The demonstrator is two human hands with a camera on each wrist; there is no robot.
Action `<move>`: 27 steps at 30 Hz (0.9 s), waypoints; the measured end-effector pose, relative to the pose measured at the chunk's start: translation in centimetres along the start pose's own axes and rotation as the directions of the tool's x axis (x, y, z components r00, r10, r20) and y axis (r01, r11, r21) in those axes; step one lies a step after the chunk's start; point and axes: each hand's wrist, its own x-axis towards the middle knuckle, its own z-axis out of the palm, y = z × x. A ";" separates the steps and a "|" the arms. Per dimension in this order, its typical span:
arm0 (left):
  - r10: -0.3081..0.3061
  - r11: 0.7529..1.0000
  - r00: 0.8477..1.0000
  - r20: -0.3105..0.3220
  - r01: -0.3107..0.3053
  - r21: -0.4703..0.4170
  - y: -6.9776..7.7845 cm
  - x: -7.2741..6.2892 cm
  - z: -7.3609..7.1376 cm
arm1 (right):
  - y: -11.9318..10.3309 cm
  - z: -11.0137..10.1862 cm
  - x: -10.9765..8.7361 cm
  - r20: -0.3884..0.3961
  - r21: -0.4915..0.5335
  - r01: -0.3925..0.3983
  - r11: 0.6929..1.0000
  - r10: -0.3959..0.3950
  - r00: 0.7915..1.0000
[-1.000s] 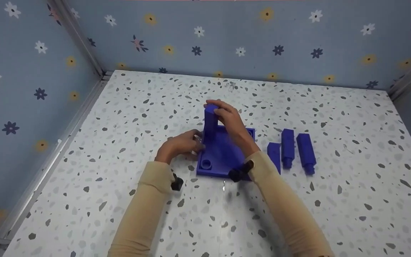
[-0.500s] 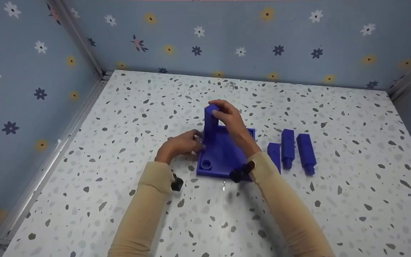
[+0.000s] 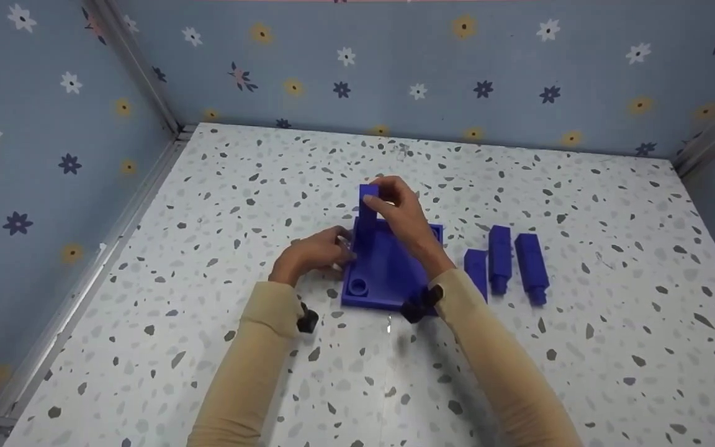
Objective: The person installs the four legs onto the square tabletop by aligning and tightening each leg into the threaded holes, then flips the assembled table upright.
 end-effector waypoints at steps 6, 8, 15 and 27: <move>0.015 1.000 1.000 0.007 -0.015 -0.006 0.0 0.0 0.0 | -1.9 0.5 -1.1 -0.008 -0.069 0.000 0.998 0.000 1.000; 0.018 1.000 1.000 0.004 -0.018 0.007 -0.1 0.0 0.0 | -2.6 0.7 -1.5 -0.022 -0.098 -0.002 0.995 0.000 1.000; 0.027 0.997 1.000 0.000 -0.027 0.069 0.0 -0.1 -0.1 | -1.7 0.9 -1.3 -0.064 -0.131 0.014 0.991 -0.022 0.998; 0.046 0.998 0.999 0.006 -0.046 0.033 -0.2 0.0 -0.1 | 0.3 0.7 -0.3 -0.072 -0.124 0.057 0.991 -0.067 0.995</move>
